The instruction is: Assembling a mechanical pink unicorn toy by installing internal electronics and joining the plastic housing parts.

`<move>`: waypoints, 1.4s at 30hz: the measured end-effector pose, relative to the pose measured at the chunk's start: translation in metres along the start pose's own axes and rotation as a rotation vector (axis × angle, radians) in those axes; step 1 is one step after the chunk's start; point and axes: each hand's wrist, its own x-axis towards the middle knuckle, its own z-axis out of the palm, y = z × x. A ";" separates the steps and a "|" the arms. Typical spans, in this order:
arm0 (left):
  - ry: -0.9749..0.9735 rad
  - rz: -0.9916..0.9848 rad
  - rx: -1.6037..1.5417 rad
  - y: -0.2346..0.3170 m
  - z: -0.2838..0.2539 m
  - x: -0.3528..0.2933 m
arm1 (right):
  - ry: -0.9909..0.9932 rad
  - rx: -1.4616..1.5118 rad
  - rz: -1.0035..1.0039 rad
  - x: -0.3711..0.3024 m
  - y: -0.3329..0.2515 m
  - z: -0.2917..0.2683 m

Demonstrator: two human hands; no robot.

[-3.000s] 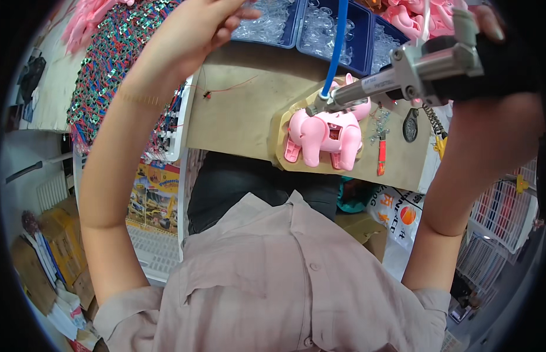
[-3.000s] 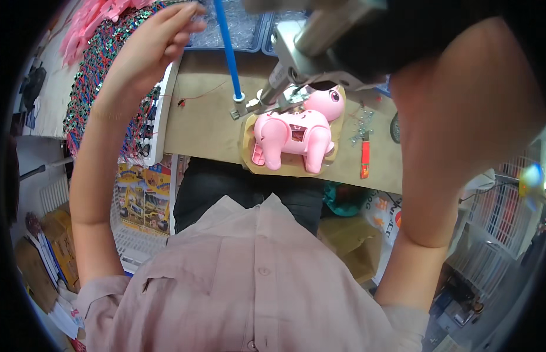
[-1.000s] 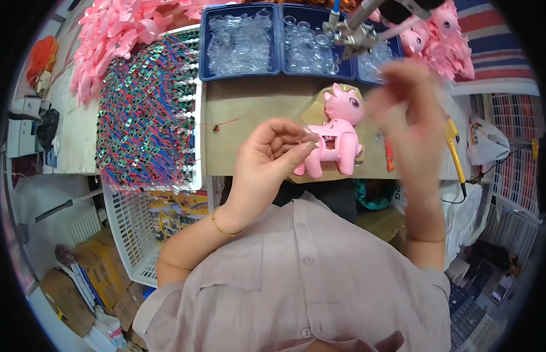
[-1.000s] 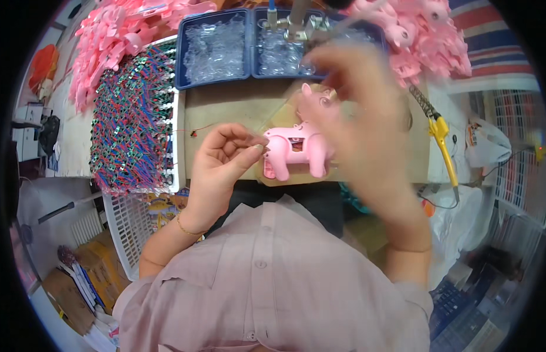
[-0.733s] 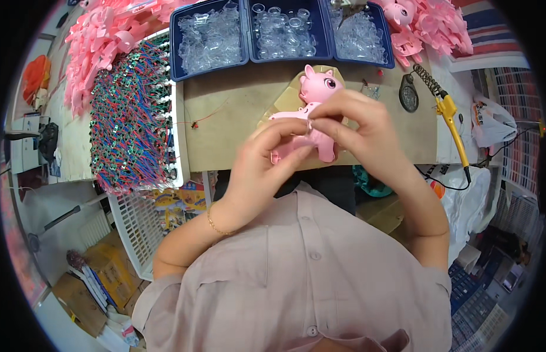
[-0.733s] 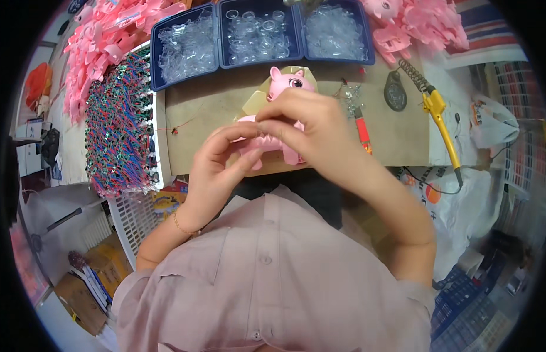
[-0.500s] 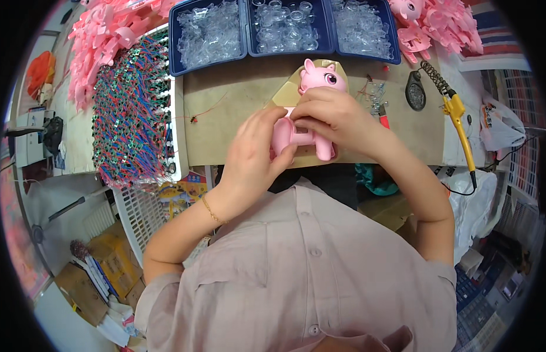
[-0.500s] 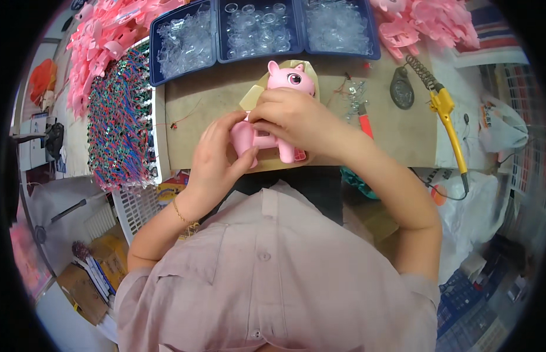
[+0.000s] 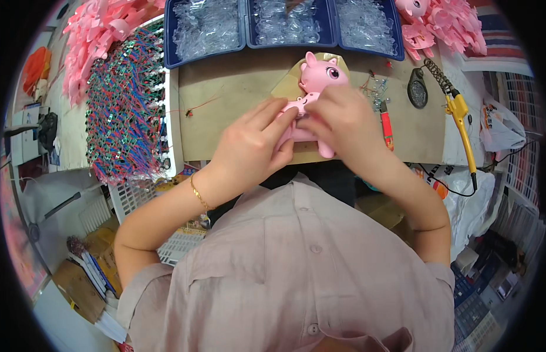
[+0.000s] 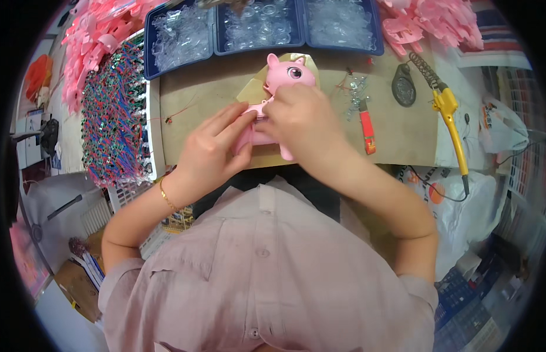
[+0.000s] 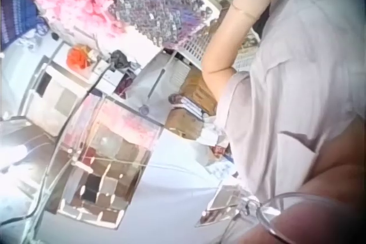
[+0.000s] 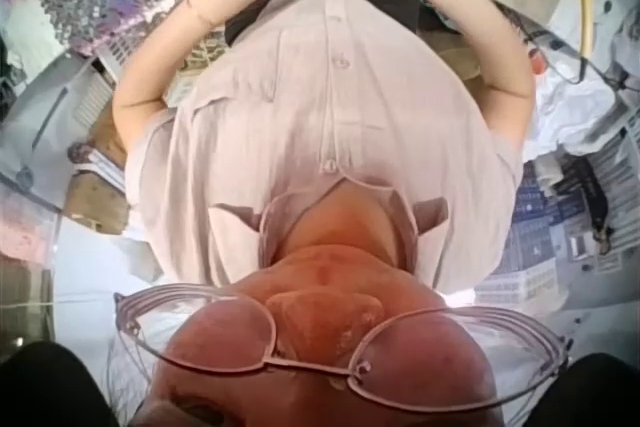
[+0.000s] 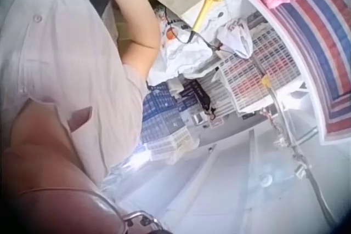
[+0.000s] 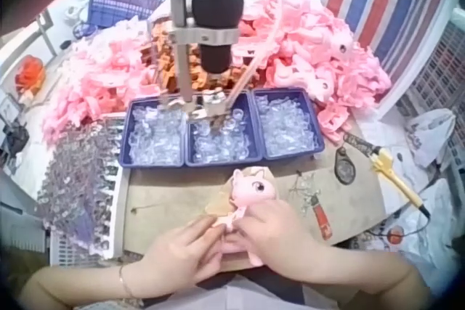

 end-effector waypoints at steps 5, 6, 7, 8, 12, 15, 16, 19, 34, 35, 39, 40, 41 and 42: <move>-0.116 0.156 0.463 0.022 0.005 0.000 | -0.286 -0.477 -0.236 -0.009 -0.035 -0.009; -0.132 0.165 0.473 0.021 0.005 0.003 | -0.299 -0.521 -0.243 -0.006 -0.037 -0.007; -0.148 0.163 0.479 0.019 0.005 0.003 | -0.321 -0.559 -0.254 -0.005 -0.039 -0.004; -0.124 0.185 0.483 0.018 0.005 0.003 | -0.301 -0.559 -0.271 -0.006 -0.039 -0.004; -0.126 0.128 0.316 0.015 -0.001 0.003 | -0.414 -0.053 -0.158 0.010 0.011 -0.035; -0.153 0.076 0.266 0.023 -0.007 0.017 | -0.131 0.080 0.418 0.037 0.075 -0.051; -0.254 0.025 0.237 0.028 -0.007 0.028 | 0.130 -0.227 0.308 0.044 0.108 -0.043; -0.370 -0.035 0.248 0.032 -0.002 0.040 | 0.153 -0.473 0.239 0.075 0.154 -0.029; -0.061 -0.740 -2.121 -0.016 -0.001 -0.020 | 0.342 -0.356 0.162 0.072 0.188 -0.022; -0.042 -0.775 -2.168 -0.015 0.002 -0.020 | 0.339 -0.347 0.168 0.069 0.189 -0.021; -0.041 -0.770 -2.086 -0.014 0.000 -0.019 | 0.417 0.064 0.530 0.062 0.165 -0.040; -0.021 -0.751 -2.042 -0.014 -0.003 -0.023 | 0.407 0.314 0.628 0.062 0.128 -0.056; 0.005 -0.758 -2.042 -0.021 0.001 -0.033 | 0.432 0.428 0.645 0.060 0.086 -0.061; -0.028 -0.661 -2.117 -0.031 0.010 -0.044 | 0.462 0.535 0.667 0.053 0.042 -0.061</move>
